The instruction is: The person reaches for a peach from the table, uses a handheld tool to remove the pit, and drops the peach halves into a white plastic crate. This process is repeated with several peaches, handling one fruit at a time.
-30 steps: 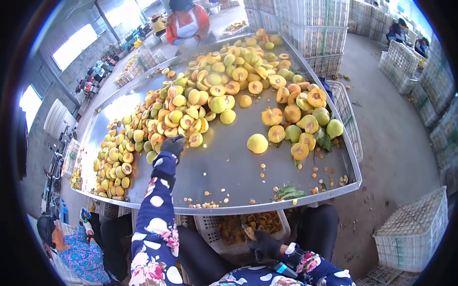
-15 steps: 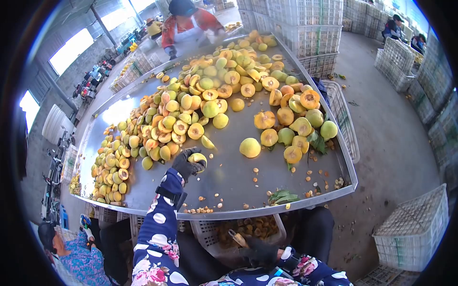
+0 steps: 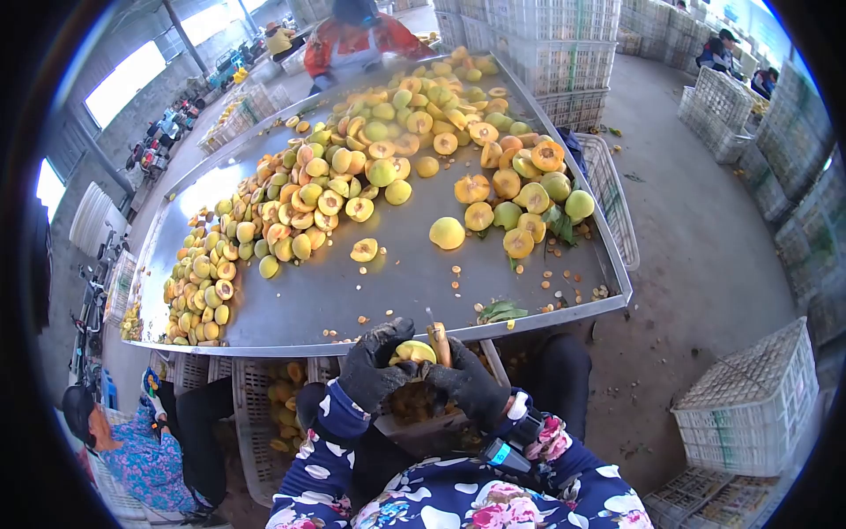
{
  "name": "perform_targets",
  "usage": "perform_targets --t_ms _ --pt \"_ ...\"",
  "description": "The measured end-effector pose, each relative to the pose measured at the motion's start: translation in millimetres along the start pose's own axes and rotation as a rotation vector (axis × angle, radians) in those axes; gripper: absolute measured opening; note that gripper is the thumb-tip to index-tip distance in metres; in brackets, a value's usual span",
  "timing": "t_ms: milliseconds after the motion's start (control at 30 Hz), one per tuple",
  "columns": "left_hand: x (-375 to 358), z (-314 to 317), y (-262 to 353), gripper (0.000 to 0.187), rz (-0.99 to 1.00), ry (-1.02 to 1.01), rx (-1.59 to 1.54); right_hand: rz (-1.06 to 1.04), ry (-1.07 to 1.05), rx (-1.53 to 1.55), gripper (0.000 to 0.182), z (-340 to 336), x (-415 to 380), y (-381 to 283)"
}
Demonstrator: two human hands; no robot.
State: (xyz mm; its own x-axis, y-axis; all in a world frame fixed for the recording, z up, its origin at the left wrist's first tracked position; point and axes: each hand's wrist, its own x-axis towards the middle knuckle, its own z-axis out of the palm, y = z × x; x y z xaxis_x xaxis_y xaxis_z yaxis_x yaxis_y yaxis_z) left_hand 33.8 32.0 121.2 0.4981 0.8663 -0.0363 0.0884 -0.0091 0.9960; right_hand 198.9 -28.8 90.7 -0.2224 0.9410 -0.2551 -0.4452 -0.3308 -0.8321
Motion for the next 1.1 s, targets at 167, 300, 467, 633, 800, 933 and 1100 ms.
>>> perform_targets --t_ms 167,300,467,633,800,933,1100 --pt "-13 16 -17 0.036 0.028 0.168 0.067 -0.042 0.022 0.117 0.04 0 -7 12" --pt "-22 28 -20 0.035 0.091 0.278 0.115 -0.063 0.04 0.105 0.037 10 -13 5" --pt "-29 33 -19 0.033 0.148 0.379 0.186 -0.037 0.059 0.109 0.031 11 -12 14" --pt "-31 29 -35 0.028 0.293 0.399 0.226 -0.026 0.134 0.124 0.028 29 -14 12" --pt "-31 28 -28 0.03 0.496 0.357 0.552 -0.171 0.048 0.073 0.025 25 -8 41" --pt "-37 29 -33 0.041 0.179 0.28 -0.201 0.011 0.004 0.633 0.026 32 -10 38" --pt "-35 32 -21 0.039 -0.051 0.341 -1.029 0.086 0.031 0.281 0.026 67 -19 5"
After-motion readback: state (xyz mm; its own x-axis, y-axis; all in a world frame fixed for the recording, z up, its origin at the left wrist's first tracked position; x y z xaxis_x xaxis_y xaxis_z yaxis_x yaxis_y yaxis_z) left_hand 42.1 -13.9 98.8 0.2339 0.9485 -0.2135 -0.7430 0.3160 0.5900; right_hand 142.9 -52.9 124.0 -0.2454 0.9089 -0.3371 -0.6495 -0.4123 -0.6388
